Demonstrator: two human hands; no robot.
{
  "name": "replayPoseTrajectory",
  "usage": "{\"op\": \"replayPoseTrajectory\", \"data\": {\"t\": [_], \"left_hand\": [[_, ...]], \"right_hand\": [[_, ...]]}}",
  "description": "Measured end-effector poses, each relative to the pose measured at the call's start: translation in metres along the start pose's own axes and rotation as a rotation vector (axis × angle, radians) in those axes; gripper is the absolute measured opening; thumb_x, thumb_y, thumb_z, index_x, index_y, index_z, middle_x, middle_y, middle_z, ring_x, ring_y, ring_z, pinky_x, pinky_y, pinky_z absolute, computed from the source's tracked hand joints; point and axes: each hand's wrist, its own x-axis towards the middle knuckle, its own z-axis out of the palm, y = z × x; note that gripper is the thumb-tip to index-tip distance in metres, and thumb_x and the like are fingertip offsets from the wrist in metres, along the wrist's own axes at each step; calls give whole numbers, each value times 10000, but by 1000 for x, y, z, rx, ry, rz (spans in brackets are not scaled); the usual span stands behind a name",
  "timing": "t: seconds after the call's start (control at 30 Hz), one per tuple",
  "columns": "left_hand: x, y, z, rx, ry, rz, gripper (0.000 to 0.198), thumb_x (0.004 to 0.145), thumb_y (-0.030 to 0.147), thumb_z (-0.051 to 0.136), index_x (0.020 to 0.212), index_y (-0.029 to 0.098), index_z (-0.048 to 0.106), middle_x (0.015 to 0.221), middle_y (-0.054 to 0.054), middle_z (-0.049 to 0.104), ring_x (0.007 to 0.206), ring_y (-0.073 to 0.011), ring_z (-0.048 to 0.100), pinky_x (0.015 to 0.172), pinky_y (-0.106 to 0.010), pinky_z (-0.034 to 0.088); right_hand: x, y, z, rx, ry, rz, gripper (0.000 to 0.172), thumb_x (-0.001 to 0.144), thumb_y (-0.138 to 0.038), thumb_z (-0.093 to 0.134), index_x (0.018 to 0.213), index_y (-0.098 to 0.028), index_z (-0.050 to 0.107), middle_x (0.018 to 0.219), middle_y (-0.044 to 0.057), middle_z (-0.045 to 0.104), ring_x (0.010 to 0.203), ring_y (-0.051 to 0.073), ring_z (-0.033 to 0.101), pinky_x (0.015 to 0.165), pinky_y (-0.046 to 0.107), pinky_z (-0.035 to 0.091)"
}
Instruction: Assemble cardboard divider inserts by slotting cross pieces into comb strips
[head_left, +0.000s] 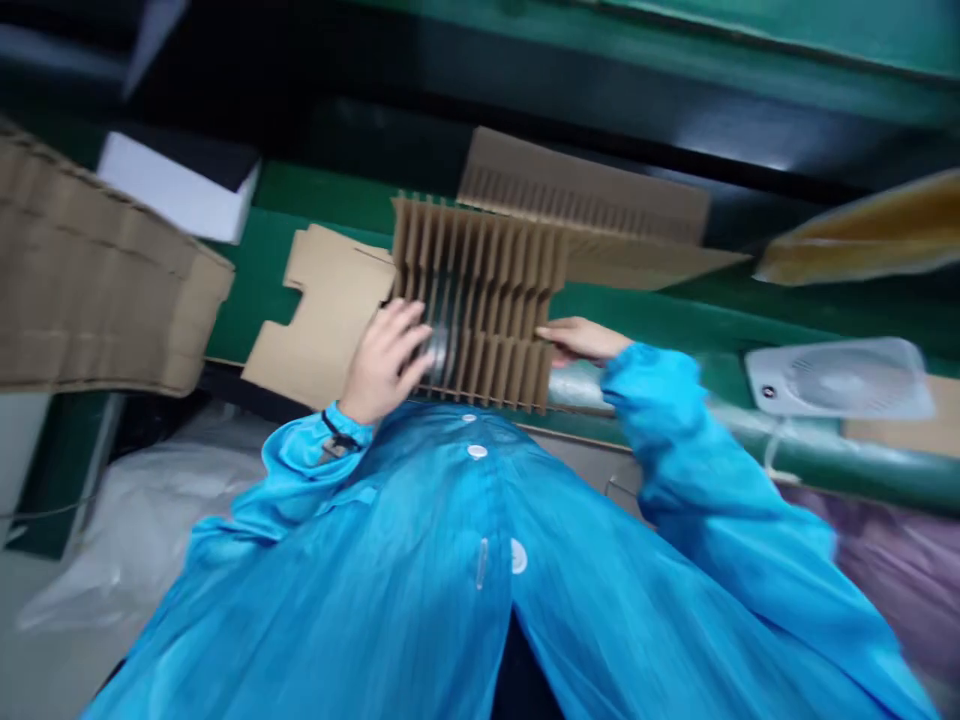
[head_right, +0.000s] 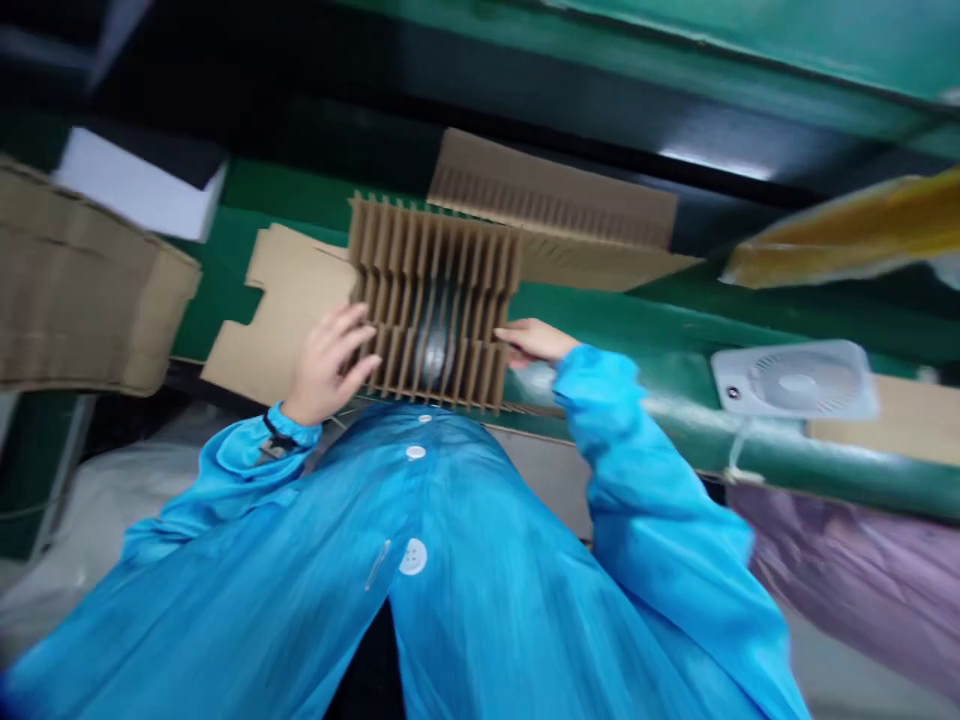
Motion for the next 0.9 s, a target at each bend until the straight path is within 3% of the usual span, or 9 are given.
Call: {"op": "replayPoseTrajectory", "data": {"t": [0.03, 0.13, 0.23, 0.3, 0.4, 0.5, 0.67, 0.8, 0.9], "left_hand": [[-16, -18, -14, 58, 108, -183, 403, 955, 382, 573, 1322, 217, 543, 1487, -140, 485, 1457, -309, 346, 1206, -578, 256], [-75, -67, -44, 220, 347, -727, 744, 799, 475, 747, 1404, 157, 453, 1561, -206, 346, 1497, -379, 218, 1229, -591, 141], [-119, -95, -48, 138, 484, -1179, 1019, 634, 454, 877, 1431, 55, 381, 1576, -290, 247, 1506, -411, 147, 1236, -571, 94], [-131, -104, -41, -24, 558, -1333, 960, 651, 404, 872, 1409, 53, 398, 1532, -284, 343, 1476, -381, 267, 1232, -538, 173], [-130, -111, -33, -192, 620, -1326, 654, 741, 308, 798, 1294, 96, 521, 1366, -193, 570, 1315, -296, 524, 1164, -450, 370], [-124, -115, -35, -200, 731, -1261, 440, 768, 216, 745, 1167, 107, 595, 1349, -159, 590, 1322, -255, 522, 1159, -384, 382], [-115, -119, -47, -216, 933, -1200, 396, 761, 185, 736, 1122, 130, 582, 1338, -155, 594, 1315, -236, 536, 1133, -382, 417], [-101, -112, -69, -311, 1053, -1145, 352, 793, 317, 731, 1037, 145, 544, 996, -96, 691, 973, -213, 705, 898, -384, 587], [-83, -82, -92, -232, 1145, -911, 411, 775, 452, 737, 1001, 165, 549, 833, -32, 662, 782, -193, 709, 759, -375, 621]], "right_hand": [[-10, 2, -5, 63, 47, 12, 50, 888, -129, 588, 903, -120, 635, 520, -6, 583, 428, 93, 514, 453, 174, 450], [-32, 11, -20, 178, 208, -12, 208, 854, -89, 585, 1049, -156, 612, 626, 40, 663, 510, 119, 584, 512, 186, 500], [-44, 17, -24, 225, 216, -49, 233, 815, -114, 604, 1031, -202, 612, 658, 51, 667, 550, 142, 591, 538, 216, 507], [-48, 17, -19, 211, 185, -71, 246, 789, -155, 628, 1027, -216, 613, 670, 57, 666, 566, 153, 584, 574, 241, 509], [-51, 12, -12, 172, 150, -132, 327, 738, -241, 671, 1059, -215, 612, 683, 58, 663, 592, 171, 575, 643, 292, 507], [-51, 5, -9, 124, 161, -184, 440, 666, -343, 726, 1072, -221, 612, 686, 52, 657, 614, 197, 569, 713, 364, 506], [-56, 2, -9, 70, 161, -230, 570, 554, -510, 793, 1038, -261, 625, 704, 59, 662, 623, 221, 567, 737, 429, 505], [-62, 2, -5, 88, 173, -251, 586, 538, -539, 805, 1022, -260, 628, 673, 47, 654, 604, 208, 565, 684, 395, 497], [-69, -5, 7, 139, 174, -322, 599, 553, -585, 812, 1011, -235, 647, 645, 28, 644, 562, 180, 546, 626, 362, 484]]}}
